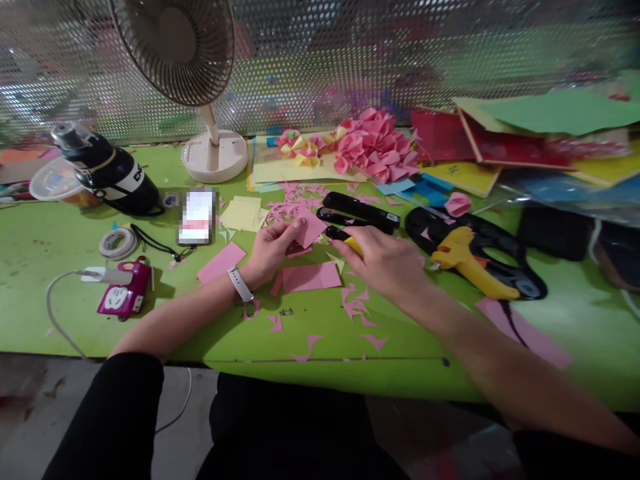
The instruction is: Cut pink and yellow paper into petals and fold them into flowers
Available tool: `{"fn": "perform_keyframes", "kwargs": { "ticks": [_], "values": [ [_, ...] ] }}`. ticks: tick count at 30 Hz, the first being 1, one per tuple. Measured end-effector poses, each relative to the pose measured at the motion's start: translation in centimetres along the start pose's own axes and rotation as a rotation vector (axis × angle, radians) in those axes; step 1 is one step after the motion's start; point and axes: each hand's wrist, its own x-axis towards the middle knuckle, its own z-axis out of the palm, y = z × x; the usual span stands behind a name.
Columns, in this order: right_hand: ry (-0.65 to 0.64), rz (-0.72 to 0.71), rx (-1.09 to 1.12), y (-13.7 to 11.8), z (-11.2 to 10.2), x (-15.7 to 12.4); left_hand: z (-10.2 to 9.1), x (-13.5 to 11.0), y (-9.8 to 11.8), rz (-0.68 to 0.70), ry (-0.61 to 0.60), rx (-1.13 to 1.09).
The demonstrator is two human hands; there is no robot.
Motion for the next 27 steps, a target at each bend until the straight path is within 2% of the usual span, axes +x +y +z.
{"fn": "perform_keyframes", "kwargs": {
  "ticks": [4, 12, 19, 25, 27],
  "values": [
    [0.045, -0.036, -0.015, 0.0, 0.1, -0.1, -0.1, 0.1, -0.4, 0.024, -0.019, 0.069],
    [0.130, -0.039, -0.065, 0.6, 0.4, 0.0, -0.3, 0.3, -0.5, 0.023, -0.020, 0.058],
    [0.129, -0.059, -0.072, 0.3, 0.3, 0.0, 0.0, 0.0, -0.3, 0.026, -0.024, 0.102],
    [0.160, 0.128, 0.014, 1.7, -0.3, 0.6, -0.1, 0.2, 0.5, -0.004, -0.061, 0.147],
    [0.123, 0.204, 0.098, 2.4, -1.0, 0.9, -0.6, 0.5, 1.1, -0.053, -0.084, 0.203]
  ]
}}
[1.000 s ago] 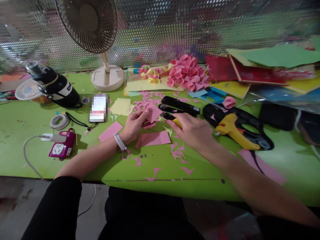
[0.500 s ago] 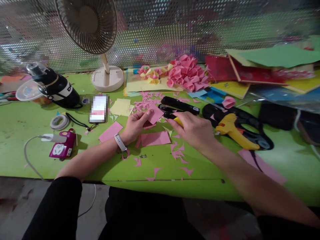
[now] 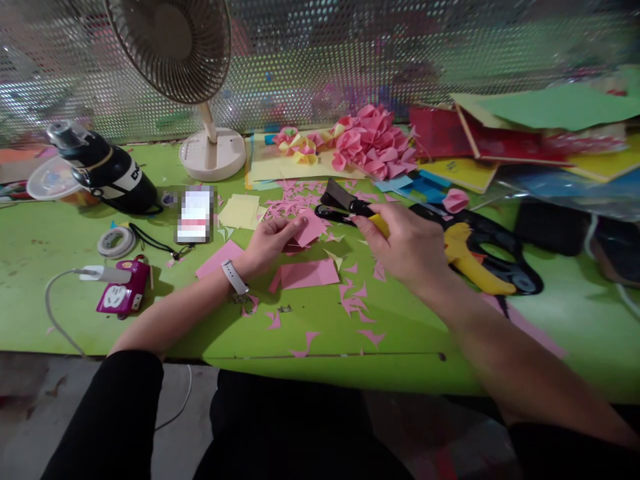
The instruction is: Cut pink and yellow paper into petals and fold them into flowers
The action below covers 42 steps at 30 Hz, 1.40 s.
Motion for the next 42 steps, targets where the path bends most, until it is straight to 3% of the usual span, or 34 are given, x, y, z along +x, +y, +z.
{"fn": "perform_keyframes", "kwargs": {
  "ticks": [2, 6, 9, 12, 16, 19, 22, 26, 28, 29, 31, 32, 33, 35, 38, 40, 42],
  "values": [
    [-0.184, 0.097, 0.088, 0.3, -0.9, 0.5, -0.9, 0.4, 0.5, -0.051, -0.023, 0.128],
    [-0.697, 0.247, 0.180, -0.3, -2.1, 1.1, -2.4, 1.3, 1.0, -0.066, -0.048, 0.495],
    [-0.855, 0.267, 0.187, -1.4, -1.7, 1.1, -2.6, 1.5, 1.1, -0.061, -0.038, 0.706],
    [-0.907, 0.305, 0.241, -2.5, -0.6, 0.7, -2.1, 1.2, 1.3, -0.086, -0.015, 0.839],
    [-0.892, 0.384, 0.401, -2.5, 0.0, 0.2, -1.5, 0.7, 1.9, 0.034, 0.115, 0.933],
    [-0.843, 0.397, 0.542, -1.3, -0.3, 0.3, -1.6, 0.6, 2.2, 0.145, 0.158, 0.853],
    [-0.675, 0.419, 0.708, -0.1, -0.8, 0.6, -1.9, 0.7, 2.2, 0.219, 0.128, 0.676],
    [-0.346, 0.494, 0.934, 0.3, -1.2, 0.9, -1.6, 0.3, 2.7, 0.273, 0.122, 0.447],
    [-0.171, 0.526, 1.002, -0.2, -1.3, 1.0, -0.9, -0.5, 3.2, 0.239, 0.025, 0.407],
    [-0.096, 0.525, 1.020, -0.5, -1.3, 0.9, -0.4, -1.0, 3.4, 0.190, -0.090, 0.394],
    [0.008, 0.493, 1.047, -1.3, -1.3, 0.7, 0.7, -1.9, 3.5, 0.000, -0.418, 0.335],
    [0.041, 0.478, 1.072, -1.7, -1.3, 0.4, 1.3, -2.3, 3.4, -0.093, -0.528, 0.261],
    [0.065, 0.475, 1.108, -2.1, -1.3, 0.2, 1.9, -2.5, 3.1, -0.160, -0.531, 0.165],
    [0.074, 0.498, 1.190, -3.0, -1.1, -0.5, 2.7, -2.5, 2.2, -0.216, -0.408, -0.094],
    [0.012, 0.504, 1.250, -3.9, -0.7, -1.5, 2.7, -1.8, 0.8, -0.124, -0.070, -0.395],
    [-0.055, 0.456, 1.239, -4.0, -0.5, -2.0, 2.2, -1.2, 0.2, -0.117, 0.035, -0.453],
    [-0.124, 0.383, 1.228, -3.5, -0.5, -2.2, 1.6, -0.8, 0.1, -0.111, 0.059, -0.452]
  ]
}}
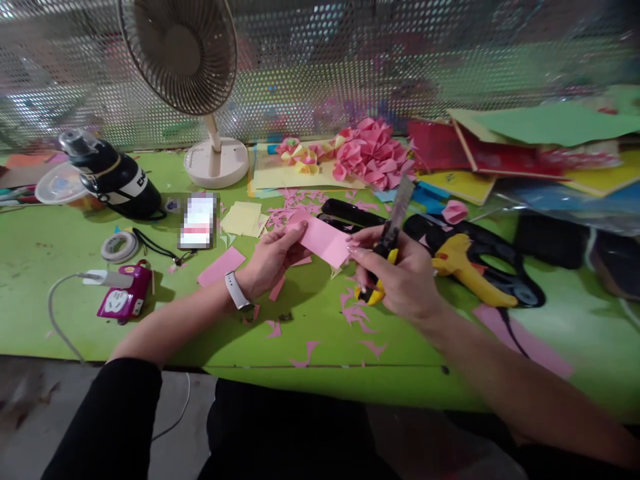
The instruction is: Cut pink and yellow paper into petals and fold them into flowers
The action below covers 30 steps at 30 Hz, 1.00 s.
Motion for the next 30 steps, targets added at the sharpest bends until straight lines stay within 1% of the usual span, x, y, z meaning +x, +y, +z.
{"fn": "perform_keyframes", "kwargs": {
  "ticks": [2, 4, 5, 8, 10, 13, 16, 18, 22, 25, 28, 30],
  "values": [
    [-0.039, -0.042, -0.008, 0.1, -0.7, 0.4, -0.3, 0.2, 0.4, -0.011, -0.025, 0.028],
    [-0.067, -0.082, -0.031, 0.0, -1.6, 0.9, -0.5, 0.3, 0.8, -0.050, -0.072, 0.075],
    [-0.106, -0.096, -0.060, -0.1, -1.9, 1.1, -0.6, 0.4, 1.0, -0.069, -0.097, 0.105],
    [-0.322, -0.109, -0.173, -0.2, -2.2, 1.5, -0.8, 0.3, 1.0, -0.092, -0.179, 0.211],
    [-0.389, -0.095, -0.214, -0.3, -1.9, 1.4, -0.9, 0.3, 0.8, -0.090, -0.229, 0.280],
    [-0.364, -0.028, -0.190, -0.1, -1.2, 1.1, -1.0, 0.2, 0.3, -0.056, -0.266, 0.336],
    [-0.313, 0.020, -0.119, 0.4, -0.7, 0.9, -0.7, 0.0, 0.0, -0.013, -0.240, 0.321],
    [-0.247, 0.018, -0.110, 0.7, -0.5, 0.9, -0.5, -0.2, -0.1, -0.027, -0.231, 0.286],
    [-0.117, -0.018, -0.160, 1.2, -0.5, 0.9, 0.2, -0.8, -0.1, -0.051, -0.245, 0.169],
    [-0.086, -0.008, -0.207, 1.3, -0.5, 0.9, 0.5, -1.1, -0.2, -0.036, -0.270, 0.143],
    [-0.070, -0.029, -0.252, 1.2, -0.3, 0.9, 0.5, -1.2, -0.8, 0.033, -0.290, 0.211],
    [-0.073, -0.041, -0.260, 1.1, -0.2, 0.8, 0.3, -1.0, -1.3, 0.064, -0.273, 0.256]
  ]
}}
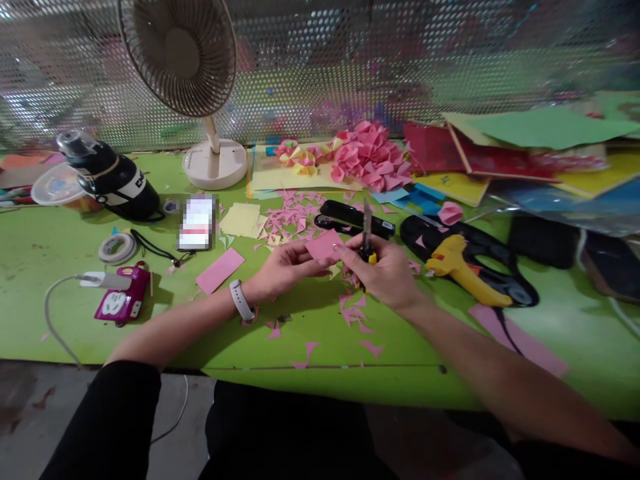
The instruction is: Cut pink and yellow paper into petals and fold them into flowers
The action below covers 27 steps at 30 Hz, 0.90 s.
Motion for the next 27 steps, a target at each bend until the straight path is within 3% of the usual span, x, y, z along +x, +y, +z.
{"fn": "perform_keyframes", "kwargs": {
  "ticks": [5, 27],
  "values": [
    [-0.014, -0.002, -0.020, -0.23, 0.22, -0.15, -0.02, 0.20, -0.87, -0.009, 0.053, 0.036],
    [-0.025, -0.047, -0.058, -0.30, 0.08, -0.06, 0.03, 0.10, -0.98, -0.012, 0.026, -0.026]
  ]
}}
